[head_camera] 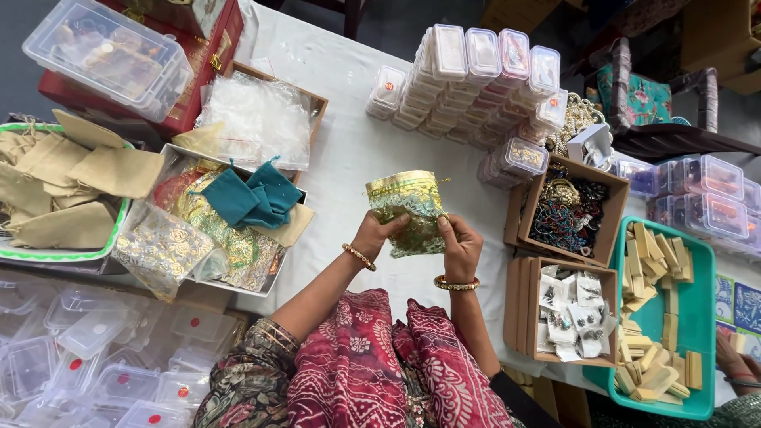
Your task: The person sits at a table and packages jewelry items. They pick up a beaded bracelet, wrap it in a gold foil pouch, and place it into a small plastic container. They then pick up a green beaded necklace, wrap it in a clear plastic bag, and place it into a green and gold pouch.
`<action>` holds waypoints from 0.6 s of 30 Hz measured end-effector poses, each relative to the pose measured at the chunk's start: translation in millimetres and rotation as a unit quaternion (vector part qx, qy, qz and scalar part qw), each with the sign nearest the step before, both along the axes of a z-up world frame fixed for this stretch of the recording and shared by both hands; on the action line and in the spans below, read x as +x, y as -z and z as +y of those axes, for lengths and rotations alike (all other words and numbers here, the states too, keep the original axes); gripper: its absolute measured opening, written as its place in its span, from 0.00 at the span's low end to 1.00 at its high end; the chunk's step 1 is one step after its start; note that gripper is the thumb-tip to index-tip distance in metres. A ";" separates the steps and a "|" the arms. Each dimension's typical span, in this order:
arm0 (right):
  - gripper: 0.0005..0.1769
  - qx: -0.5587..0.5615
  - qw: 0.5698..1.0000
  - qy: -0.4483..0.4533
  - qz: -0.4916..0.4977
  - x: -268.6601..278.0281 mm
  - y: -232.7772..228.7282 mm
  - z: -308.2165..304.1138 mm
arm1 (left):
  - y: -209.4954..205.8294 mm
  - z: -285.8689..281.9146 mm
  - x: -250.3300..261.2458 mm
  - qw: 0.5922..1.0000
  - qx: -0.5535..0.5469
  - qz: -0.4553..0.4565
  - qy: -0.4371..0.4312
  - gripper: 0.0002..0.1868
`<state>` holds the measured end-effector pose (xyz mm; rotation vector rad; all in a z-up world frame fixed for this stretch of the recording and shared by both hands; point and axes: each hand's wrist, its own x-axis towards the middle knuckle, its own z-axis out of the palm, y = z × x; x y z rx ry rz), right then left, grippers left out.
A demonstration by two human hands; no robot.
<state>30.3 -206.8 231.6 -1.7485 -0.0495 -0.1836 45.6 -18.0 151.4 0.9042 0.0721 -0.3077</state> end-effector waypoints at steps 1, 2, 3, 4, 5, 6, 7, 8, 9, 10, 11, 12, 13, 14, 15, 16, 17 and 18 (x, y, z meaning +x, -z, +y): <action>0.09 0.000 1.000 0.000 0.000 2.0 -0.9 0.1 | -8.3 2.0 0.2 1.000 0.000 0.000 0.000 0.21; 0.09 0.033 0.999 0.004 0.027 4.3 -1.5 0.7 | -16.6 4.5 0.8 1.000 -0.006 0.012 -0.012 0.18; 0.10 0.065 0.996 0.009 0.054 6.6 -2.1 1.3 | -24.8 7.0 1.4 0.999 -0.013 0.025 -0.024 0.15; 0.10 0.066 0.996 0.009 0.054 6.7 -9.4 5.3 | -8.8 5.2 2.1 0.999 -0.012 0.025 -0.024 0.15; 0.10 0.092 0.990 -0.029 0.100 6.8 -16.6 9.2 | 7.4 3.4 2.7 0.999 0.020 0.025 -0.034 0.16; 0.14 0.119 0.980 -0.064 0.146 6.2 -23.7 12.8 | 23.5 1.4 3.2 0.997 0.053 0.025 -0.043 0.19; 0.14 0.120 0.980 -0.062 0.147 5.6 -10.3 8.7 | 17.9 2.6 2.4 0.997 0.054 0.025 -0.041 0.19; 0.15 0.125 0.978 -0.062 0.158 5.9 2.7 4.4 | 12.1 3.6 2.5 0.996 0.080 0.030 -0.025 0.17; 0.15 0.130 0.975 -0.061 0.169 5.9 15.6 0.2 | 6.1 4.6 2.4 0.994 0.106 0.034 -0.009 0.16; 0.15 0.131 0.975 -0.061 0.168 5.6 20.2 -3.2 | -4.1 6.9 1.6 0.994 0.106 0.034 -0.009 0.16; 0.15 0.122 0.979 -0.057 0.156 5.3 24.7 -6.6 | -14.4 9.2 0.7 0.994 0.108 0.000 -0.015 0.14; 0.14 0.113 0.982 -0.053 0.144 4.6 29.2 -10.3 | -24.6 11.1 -0.6 0.993 0.109 -0.034 -0.021 0.13; 0.14 0.113 0.982 -0.052 0.143 3.8 29.5 -12.8 | -28.7 12.6 0.0 0.993 0.109 -0.035 -0.020 0.13; 0.14 0.131 0.980 -0.057 0.141 3.5 29.5 -15.4 | -33.1 14.0 0.8 0.989 0.126 -0.067 -0.032 0.13; 0.13 0.148 0.977 -0.062 0.140 3.1 29.5 -17.8 | -37.4 15.5 1.6 0.984 0.143 -0.100 -0.044 0.14; 0.13 0.149 0.977 -0.062 0.139 3.9 28.1 -17.8 | -34.5 18.2 3.9 0.984 0.143 -0.100 -0.044 0.14; 0.13 0.151 0.975 -0.076 0.146 4.6 26.8 -17.8 | -31.4 20.9 6.3 0.986 0.134 -0.096 -0.017 0.14; 0.12 0.152 0.972 -0.090 0.154 4.3 25.5 -18.3 | -28.1 23.1 7.9 0.988 0.125 -0.090 0.012 0.15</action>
